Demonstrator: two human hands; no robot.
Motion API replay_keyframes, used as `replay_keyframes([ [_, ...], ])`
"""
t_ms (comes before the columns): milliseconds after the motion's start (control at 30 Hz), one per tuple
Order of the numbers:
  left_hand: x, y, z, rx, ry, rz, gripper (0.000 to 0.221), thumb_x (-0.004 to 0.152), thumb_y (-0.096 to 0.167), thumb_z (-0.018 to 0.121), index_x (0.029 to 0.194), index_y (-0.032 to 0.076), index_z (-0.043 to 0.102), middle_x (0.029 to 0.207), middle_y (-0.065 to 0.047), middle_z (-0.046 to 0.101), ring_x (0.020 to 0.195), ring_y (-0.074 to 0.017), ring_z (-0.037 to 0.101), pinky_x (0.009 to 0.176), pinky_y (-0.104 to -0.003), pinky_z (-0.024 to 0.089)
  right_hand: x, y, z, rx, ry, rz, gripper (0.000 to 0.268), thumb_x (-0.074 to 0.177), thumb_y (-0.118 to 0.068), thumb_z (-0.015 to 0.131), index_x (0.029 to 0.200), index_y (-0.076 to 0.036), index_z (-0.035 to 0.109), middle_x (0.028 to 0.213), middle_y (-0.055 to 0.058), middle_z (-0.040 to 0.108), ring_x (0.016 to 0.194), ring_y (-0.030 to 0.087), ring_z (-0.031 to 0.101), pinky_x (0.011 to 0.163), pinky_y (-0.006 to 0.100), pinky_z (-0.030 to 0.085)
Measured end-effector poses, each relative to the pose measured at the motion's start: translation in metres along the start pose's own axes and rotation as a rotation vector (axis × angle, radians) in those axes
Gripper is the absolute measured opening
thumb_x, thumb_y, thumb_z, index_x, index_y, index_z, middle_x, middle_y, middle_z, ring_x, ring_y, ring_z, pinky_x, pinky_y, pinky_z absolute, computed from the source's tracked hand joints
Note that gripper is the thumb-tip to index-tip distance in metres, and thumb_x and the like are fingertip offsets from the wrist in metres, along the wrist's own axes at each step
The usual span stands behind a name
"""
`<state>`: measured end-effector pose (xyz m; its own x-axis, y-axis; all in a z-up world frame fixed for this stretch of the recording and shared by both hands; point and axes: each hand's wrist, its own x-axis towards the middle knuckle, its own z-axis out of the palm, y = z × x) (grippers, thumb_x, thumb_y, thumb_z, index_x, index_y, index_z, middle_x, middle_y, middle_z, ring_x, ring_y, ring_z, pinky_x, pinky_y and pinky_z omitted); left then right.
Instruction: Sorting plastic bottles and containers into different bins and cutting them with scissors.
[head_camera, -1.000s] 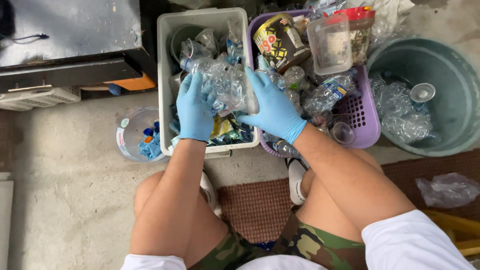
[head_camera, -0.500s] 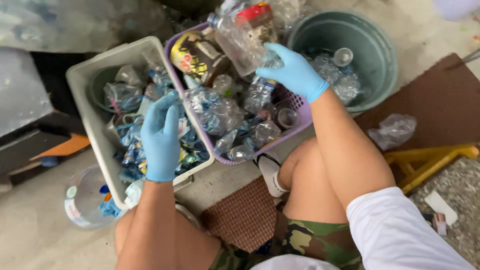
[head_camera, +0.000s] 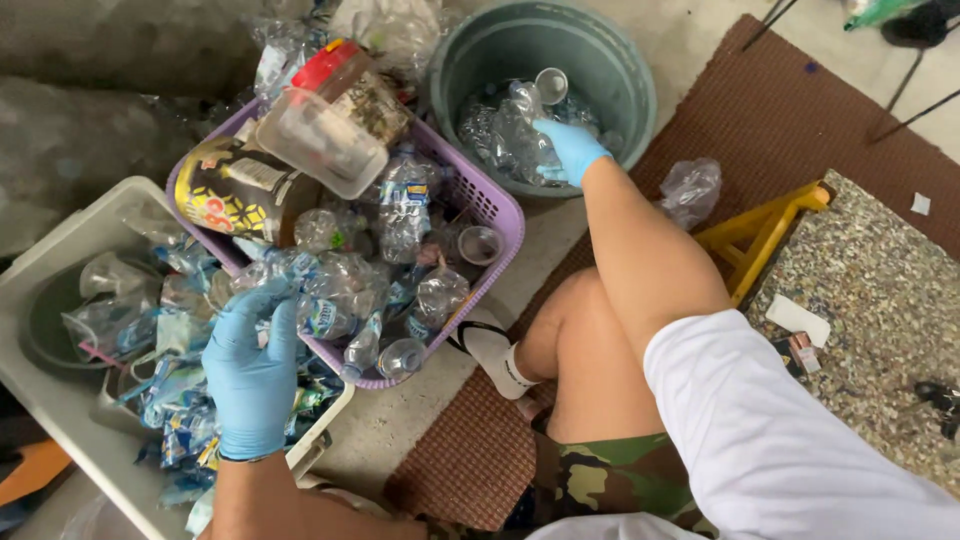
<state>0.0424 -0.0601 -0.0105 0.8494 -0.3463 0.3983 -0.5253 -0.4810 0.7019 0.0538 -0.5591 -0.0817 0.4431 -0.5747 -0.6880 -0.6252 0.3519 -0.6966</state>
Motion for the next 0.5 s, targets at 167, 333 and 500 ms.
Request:
replay_keyframes([
  [167,0.016,0.009,0.03,-0.133,-0.027,0.026,0.014,0.1,-0.001,0.069,0.114,0.001,0.07,0.116,-0.016,0.072,0.111,-0.0309,0.069,0.101,-0.042,0.052,0.061,0.037,-0.035,0.298,0.029,0.065,0.084,0.082,-0.049,0.077,0.153,-0.028,0.038,0.161,0.001,0.035,0.124,0.042,0.061,0.099,0.049,0.057],
  [333,0.021,0.016,0.048,-0.134,-0.093,0.008,0.019,0.096,0.0,0.075,0.114,0.005,0.074,0.11,-0.015,0.075,0.105,-0.0338,0.071,0.096,-0.047,0.054,0.068,0.039,-0.046,0.598,-0.022,0.058,0.089,0.087,-0.042,0.074,0.158,-0.012,0.029,0.168,0.014,0.018,0.151,0.047,0.028,0.122,0.059,0.03],
  [500,0.022,0.017,0.054,-0.079,-0.213,0.051,0.02,0.092,0.001,0.075,0.112,0.004,0.073,0.106,-0.016,0.074,0.102,-0.0362,0.071,0.09,-0.047,0.056,0.136,0.062,-0.052,0.464,-0.023,0.042,0.072,0.09,-0.039,0.07,0.149,-0.01,0.04,0.159,0.012,0.032,0.15,0.044,0.03,0.121,0.059,0.029],
])
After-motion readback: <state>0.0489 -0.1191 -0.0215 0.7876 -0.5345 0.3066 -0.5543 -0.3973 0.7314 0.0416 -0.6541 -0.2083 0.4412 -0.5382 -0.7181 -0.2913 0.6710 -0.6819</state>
